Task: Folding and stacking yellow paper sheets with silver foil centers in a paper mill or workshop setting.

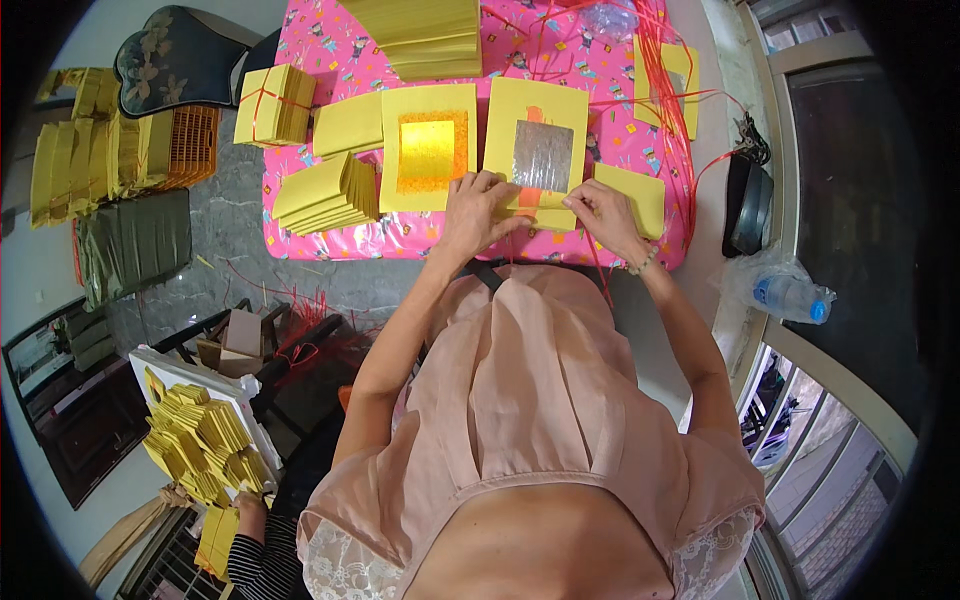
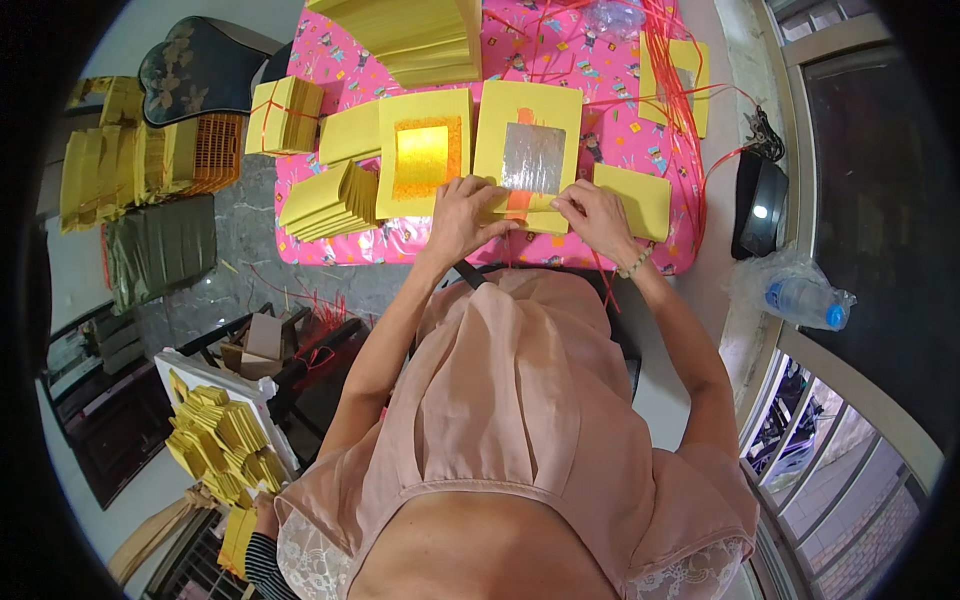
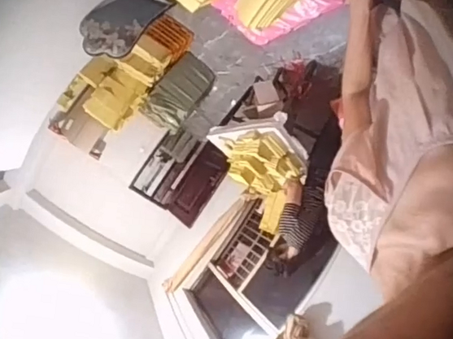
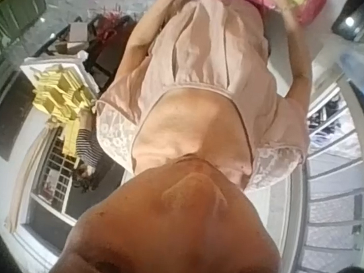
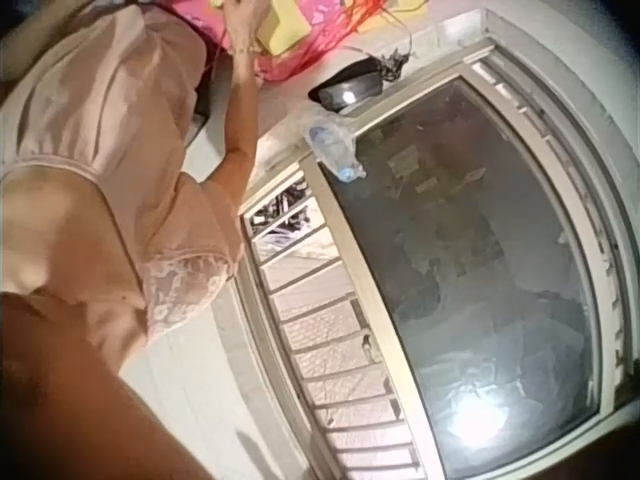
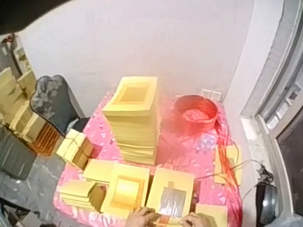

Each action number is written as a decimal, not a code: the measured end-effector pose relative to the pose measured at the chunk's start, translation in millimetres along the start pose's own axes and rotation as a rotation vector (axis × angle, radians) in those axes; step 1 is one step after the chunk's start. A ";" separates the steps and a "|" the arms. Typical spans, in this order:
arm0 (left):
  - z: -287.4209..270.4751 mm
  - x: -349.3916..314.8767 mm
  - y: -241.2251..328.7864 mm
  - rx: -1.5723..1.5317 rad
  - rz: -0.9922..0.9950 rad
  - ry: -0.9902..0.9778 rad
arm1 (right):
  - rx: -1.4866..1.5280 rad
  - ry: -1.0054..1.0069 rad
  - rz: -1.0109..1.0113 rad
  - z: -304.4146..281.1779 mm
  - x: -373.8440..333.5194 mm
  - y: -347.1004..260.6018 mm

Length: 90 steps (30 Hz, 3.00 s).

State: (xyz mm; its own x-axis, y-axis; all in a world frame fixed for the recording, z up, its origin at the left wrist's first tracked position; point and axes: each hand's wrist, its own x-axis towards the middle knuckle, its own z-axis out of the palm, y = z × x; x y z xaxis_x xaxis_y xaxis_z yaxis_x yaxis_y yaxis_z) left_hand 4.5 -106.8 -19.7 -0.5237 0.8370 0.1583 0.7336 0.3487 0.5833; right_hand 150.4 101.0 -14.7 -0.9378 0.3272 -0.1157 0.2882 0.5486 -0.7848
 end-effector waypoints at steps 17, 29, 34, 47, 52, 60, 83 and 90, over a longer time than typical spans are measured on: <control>16.9 33.4 19.3 0.068 0.185 0.089 | -0.003 0.240 0.029 -37.3 103.3 22.0; 38.8 69.8 7.8 0.173 0.089 -0.012 | -0.440 0.324 -0.094 -36.7 161.8 40.2; 41.2 72.0 6.3 0.177 0.078 -0.015 | -0.401 0.211 -0.224 -17.9 179.6 20.9; 41.8 76.3 4.2 0.155 0.079 -0.028 | -0.351 0.090 -0.140 -1.6 183.1 20.8; 41.0 75.1 3.1 0.128 0.090 -0.020 | -0.363 0.078 -0.120 -1.3 181.2 19.0; 39.0 71.9 -0.9 0.086 0.087 -0.068 | -0.377 0.086 -0.110 1.3 181.6 19.2; 46.0 67.2 -14.5 0.114 0.149 -0.118 | -0.478 0.190 -0.330 22.2 49.2 10.1; 45.7 66.7 -15.0 0.091 0.157 -0.127 | -0.438 -0.050 -0.278 17.2 40.0 18.7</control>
State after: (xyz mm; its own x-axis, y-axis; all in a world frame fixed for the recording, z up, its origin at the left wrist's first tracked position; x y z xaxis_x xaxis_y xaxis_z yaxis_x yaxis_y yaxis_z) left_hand -21.6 -36.9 -54.3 -0.3457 0.9283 0.1368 0.8409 0.2418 0.4841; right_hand 114.9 111.1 -44.5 -0.9955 0.0921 0.0240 0.0706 0.8835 -0.4630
